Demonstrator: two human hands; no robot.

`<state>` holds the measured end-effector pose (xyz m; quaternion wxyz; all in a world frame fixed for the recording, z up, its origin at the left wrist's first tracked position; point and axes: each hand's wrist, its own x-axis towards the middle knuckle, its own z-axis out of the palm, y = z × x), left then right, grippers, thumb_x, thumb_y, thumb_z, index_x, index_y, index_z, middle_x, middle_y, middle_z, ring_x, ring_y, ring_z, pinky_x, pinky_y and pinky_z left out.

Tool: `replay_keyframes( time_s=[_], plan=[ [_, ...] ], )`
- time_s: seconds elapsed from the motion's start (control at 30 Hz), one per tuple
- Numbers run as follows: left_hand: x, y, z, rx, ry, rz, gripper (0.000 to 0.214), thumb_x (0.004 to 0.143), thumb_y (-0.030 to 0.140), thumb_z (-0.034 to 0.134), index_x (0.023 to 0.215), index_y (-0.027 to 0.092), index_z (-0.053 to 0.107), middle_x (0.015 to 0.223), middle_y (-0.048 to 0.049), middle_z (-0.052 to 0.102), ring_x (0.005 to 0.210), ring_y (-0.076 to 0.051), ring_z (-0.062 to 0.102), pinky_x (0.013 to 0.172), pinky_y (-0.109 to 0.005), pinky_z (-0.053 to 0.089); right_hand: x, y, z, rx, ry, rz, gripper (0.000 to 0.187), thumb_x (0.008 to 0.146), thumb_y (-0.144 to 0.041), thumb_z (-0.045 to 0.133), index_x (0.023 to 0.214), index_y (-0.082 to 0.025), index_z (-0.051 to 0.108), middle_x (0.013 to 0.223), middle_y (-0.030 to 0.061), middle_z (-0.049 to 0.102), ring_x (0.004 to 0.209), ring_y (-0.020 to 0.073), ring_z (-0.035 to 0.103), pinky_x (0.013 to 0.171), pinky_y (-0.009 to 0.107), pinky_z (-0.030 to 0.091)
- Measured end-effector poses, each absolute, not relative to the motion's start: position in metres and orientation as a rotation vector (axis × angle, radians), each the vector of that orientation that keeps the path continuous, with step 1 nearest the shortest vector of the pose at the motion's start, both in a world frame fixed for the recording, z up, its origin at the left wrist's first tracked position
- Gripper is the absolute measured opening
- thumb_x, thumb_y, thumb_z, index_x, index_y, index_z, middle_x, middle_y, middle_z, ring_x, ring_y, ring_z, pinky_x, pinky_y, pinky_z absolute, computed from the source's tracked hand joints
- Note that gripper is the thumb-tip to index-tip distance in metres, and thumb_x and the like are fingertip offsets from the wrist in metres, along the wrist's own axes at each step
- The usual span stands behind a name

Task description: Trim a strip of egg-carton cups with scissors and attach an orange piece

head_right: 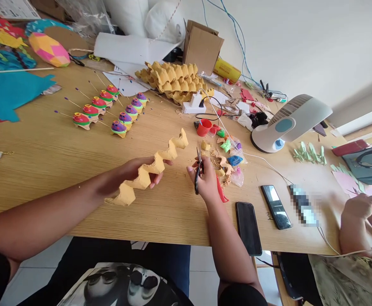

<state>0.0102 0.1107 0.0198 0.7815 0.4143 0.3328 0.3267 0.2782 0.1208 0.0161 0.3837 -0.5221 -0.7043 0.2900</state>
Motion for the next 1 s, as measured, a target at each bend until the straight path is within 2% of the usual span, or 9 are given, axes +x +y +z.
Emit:
replay_keyframes(
  time_s=[0.1, 0.3, 0.6, 0.83, 1.0],
  plan=[
    [0.009, 0.114, 0.02, 0.907, 0.694, 0.594, 0.057, 0.089, 0.061, 0.067, 0.129, 0.021, 0.07, 0.07, -0.0065, 0.07, 0.057, -0.02, 0.06, 0.059, -0.032, 0.043, 0.276, 0.122, 0.014, -1.367, -1.793, 0.755, 0.039, 0.091, -0.048, 0.072, 0.119, -0.025, 0.057, 0.097, 0.0033, 0.07, 0.084, 0.0198, 0.065, 0.077, 0.034, 0.053],
    [0.008, 0.114, 0.01, 0.88, 0.711, 0.634, 0.055, 0.09, 0.06, 0.067, 0.129, 0.021, 0.07, 0.075, -0.0078, 0.071, 0.06, -0.022, 0.062, 0.06, -0.033, 0.045, 0.27, 0.122, 0.009, -1.359, -1.847, 0.769, 0.041, 0.091, -0.042, 0.072, 0.123, -0.023, 0.056, 0.101, 0.0046, 0.069, 0.085, 0.019, 0.063, 0.074, 0.033, 0.051],
    [0.01, 0.116, 0.004, 0.919, 0.768, 0.68, 0.053, 0.095, 0.057, 0.06, 0.132, 0.019, 0.067, 0.071, -0.0059, 0.071, 0.061, -0.022, 0.066, 0.059, -0.032, 0.046, 0.269, 0.116, 0.012, -1.225, -1.97, 0.776, 0.04, 0.088, -0.031, 0.071, 0.125, -0.023, 0.058, 0.091, 0.0001, 0.065, 0.076, 0.0158, 0.059, 0.069, 0.03, 0.05],
    [0.016, 0.112, 0.007, 0.928, 0.819, 0.732, 0.056, 0.089, 0.051, 0.067, 0.133, 0.017, 0.064, 0.07, -0.0056, 0.072, 0.059, -0.021, 0.066, 0.055, -0.029, 0.045, 0.266, 0.11, 0.018, -1.202, -2.053, 0.691, 0.039, 0.085, -0.027, 0.07, 0.123, -0.023, 0.061, 0.089, 0.0006, 0.065, 0.076, 0.0165, 0.057, 0.069, 0.03, 0.048],
    [0.023, 0.107, 0.012, 0.915, 0.839, 0.702, 0.05, 0.09, 0.044, 0.065, 0.132, 0.017, 0.061, 0.069, -0.0048, 0.071, 0.056, -0.019, 0.065, 0.053, -0.026, 0.044, 0.262, 0.108, 0.02, -1.226, -2.068, 0.672, 0.037, 0.085, -0.028, 0.071, 0.12, -0.024, 0.063, 0.085, 0.0, 0.065, 0.072, 0.0163, 0.058, 0.067, 0.029, 0.047]
  ],
)
